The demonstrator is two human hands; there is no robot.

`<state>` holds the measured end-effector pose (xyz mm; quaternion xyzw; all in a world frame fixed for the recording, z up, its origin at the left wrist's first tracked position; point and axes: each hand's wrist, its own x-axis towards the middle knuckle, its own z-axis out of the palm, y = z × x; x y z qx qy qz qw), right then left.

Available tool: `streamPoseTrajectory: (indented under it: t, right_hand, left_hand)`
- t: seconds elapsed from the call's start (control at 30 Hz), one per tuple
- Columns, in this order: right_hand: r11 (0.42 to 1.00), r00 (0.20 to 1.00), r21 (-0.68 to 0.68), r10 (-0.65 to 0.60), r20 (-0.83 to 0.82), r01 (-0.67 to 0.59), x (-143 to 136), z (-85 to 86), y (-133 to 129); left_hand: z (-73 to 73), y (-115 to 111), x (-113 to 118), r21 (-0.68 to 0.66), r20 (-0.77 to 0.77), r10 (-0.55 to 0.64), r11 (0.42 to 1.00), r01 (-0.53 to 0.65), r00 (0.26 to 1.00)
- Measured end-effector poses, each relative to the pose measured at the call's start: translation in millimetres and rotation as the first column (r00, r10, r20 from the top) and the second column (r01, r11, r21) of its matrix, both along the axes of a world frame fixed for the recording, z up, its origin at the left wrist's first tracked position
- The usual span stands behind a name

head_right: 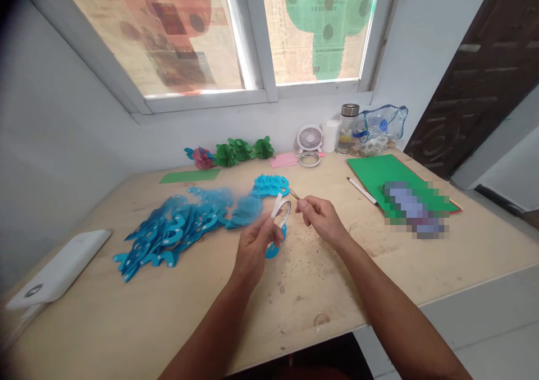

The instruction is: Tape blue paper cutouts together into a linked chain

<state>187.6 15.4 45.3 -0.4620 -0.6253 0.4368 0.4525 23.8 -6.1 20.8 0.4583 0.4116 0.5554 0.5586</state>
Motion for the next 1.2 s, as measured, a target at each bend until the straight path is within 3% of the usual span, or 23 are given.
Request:
streamPoseTrajectory:
  t: [0.27,1.2]
  right_hand:
    - [0.997,0.985,-0.018,0.077,0.154,-0.075,-1.0,3.0,-1.5]
    - [0.999,0.987,-0.020,0.046,0.154,-0.043,-2.5,2.1,-2.4]
  left_hand:
    - [2.1,-2.7,-0.3,0.026,-0.059,-0.030,0.999,0.032,0.998]
    - [3.1,-3.8,-0.5,0.014,-0.104,-0.028,0.999,0.030,0.994]
